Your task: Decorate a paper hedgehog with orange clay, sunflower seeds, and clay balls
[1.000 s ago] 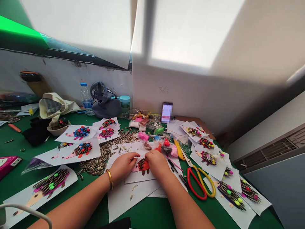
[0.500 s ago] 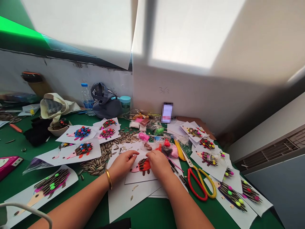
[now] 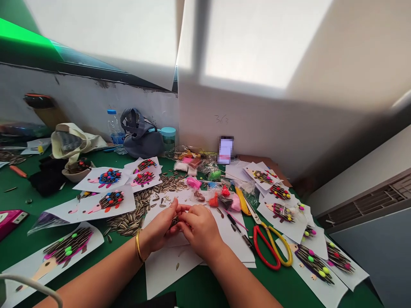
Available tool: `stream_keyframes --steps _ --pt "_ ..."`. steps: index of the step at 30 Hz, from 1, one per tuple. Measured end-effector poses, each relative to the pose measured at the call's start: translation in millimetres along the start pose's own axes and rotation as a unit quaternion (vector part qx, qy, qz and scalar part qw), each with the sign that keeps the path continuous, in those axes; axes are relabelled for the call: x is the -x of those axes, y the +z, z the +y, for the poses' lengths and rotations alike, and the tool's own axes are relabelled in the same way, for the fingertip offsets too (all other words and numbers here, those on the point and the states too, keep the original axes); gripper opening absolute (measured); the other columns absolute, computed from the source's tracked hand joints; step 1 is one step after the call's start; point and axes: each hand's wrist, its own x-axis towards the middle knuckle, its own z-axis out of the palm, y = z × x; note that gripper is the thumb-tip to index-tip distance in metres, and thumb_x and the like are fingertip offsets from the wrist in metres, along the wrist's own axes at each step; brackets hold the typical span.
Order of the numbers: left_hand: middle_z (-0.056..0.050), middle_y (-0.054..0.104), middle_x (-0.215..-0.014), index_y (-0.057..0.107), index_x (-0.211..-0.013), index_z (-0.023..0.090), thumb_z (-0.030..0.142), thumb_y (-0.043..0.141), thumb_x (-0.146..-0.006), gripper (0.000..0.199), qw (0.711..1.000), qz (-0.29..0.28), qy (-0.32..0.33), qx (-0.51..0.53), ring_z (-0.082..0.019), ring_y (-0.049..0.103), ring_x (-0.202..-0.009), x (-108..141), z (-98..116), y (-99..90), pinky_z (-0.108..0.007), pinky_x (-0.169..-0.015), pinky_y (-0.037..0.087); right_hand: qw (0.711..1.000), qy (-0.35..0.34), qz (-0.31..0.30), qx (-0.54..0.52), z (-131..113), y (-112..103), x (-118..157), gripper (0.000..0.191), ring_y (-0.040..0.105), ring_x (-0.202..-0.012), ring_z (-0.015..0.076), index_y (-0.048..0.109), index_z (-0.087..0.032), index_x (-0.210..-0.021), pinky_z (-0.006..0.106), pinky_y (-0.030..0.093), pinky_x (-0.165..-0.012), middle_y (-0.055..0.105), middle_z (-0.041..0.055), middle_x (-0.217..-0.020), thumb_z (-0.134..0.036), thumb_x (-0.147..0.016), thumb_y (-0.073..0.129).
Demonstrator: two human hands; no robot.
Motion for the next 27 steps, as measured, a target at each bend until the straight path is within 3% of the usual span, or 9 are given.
stream_keyframes --steps 2,7,12,18,21,25,27 --pt "0.004 0.050 -0.063 0.062 -0.102 0.015 0.072 0.045 -0.081 0.063 1.000 -0.010 0.009 -0.021 -0.004 0.028 -0.043 2 -1 2.6 -0.020 -0.044 0.013 1.000 0.006 -0.003 -0.007 -1 2 0 0.013 0.057 -0.085 0.0204 0.072 -0.025 -0.092 0.033 0.044 -0.074 0.066 0.0044 -0.088 -0.021 -0.086 0.061" --pt "0.008 0.039 -0.052 0.059 -0.086 0.016 0.069 0.042 -0.084 0.056 0.997 -0.040 0.035 -0.057 -0.006 0.025 -0.042 5 -1 4.7 -0.022 -0.044 0.013 0.999 0.040 0.022 -0.030 1 -5 -2 0.016 0.056 -0.082 0.0192 0.071 -0.024 -0.089 0.032 0.043 -0.073 0.063 0.0038 -0.082 -0.020 -0.089 0.056" --pt "0.009 0.042 -0.053 0.048 -0.075 0.018 0.056 0.067 -0.074 0.042 0.996 -0.002 0.051 -0.067 -0.004 0.025 -0.043 1 -2 2.9 -0.021 -0.043 0.013 0.992 0.081 0.066 -0.072 10 -11 -1 0.018 0.056 -0.079 0.0179 0.064 -0.021 -0.077 0.030 0.043 -0.072 0.059 0.0030 -0.079 -0.024 -0.091 0.053" --pt "0.008 0.044 -0.052 0.052 -0.072 0.017 0.049 0.068 -0.072 0.035 0.996 0.010 0.038 -0.076 -0.004 0.024 -0.042 -1 -2 4.3 -0.020 -0.042 0.012 0.984 0.119 0.070 -0.110 17 -5 1 0.008 0.057 -0.074 0.0160 0.064 -0.021 -0.091 0.028 0.044 -0.069 0.062 0.0018 -0.081 -0.024 -0.089 0.057" --pt "0.010 0.039 -0.050 0.055 -0.073 0.017 0.045 0.070 -0.071 0.032 0.997 0.039 0.049 -0.052 -0.004 0.026 -0.043 -1 0 3.5 -0.020 -0.043 0.015 0.987 0.097 0.045 -0.119 14 -8 0 0.007 0.058 -0.078 0.0165 0.065 -0.022 -0.092 0.028 0.045 -0.071 0.064 0.0017 -0.083 -0.026 -0.086 0.063" --pt "0.011 0.034 -0.047 0.059 -0.078 0.016 0.044 0.071 -0.071 0.031 0.997 0.021 0.048 -0.050 -0.004 0.023 -0.042 -1 1 0.0 -0.019 -0.043 0.016 0.988 0.074 0.045 -0.128 15 -12 -1 0.011 0.061 -0.084 0.0176 0.069 -0.023 -0.095 0.030 0.047 -0.077 0.067 0.0029 -0.088 -0.022 -0.086 0.062" --pt "0.010 0.041 -0.049 0.062 -0.083 0.016 0.044 0.069 -0.074 0.030 0.996 0.012 0.051 -0.072 -0.005 0.029 -0.043 -2 2 -1.9 -0.019 -0.044 0.021 0.986 0.088 0.045 -0.135 20 -14 -1 0.013 0.062 -0.084 0.0176 0.070 -0.023 -0.093 0.030 0.048 -0.077 0.068 0.0034 -0.089 -0.021 -0.087 0.059"
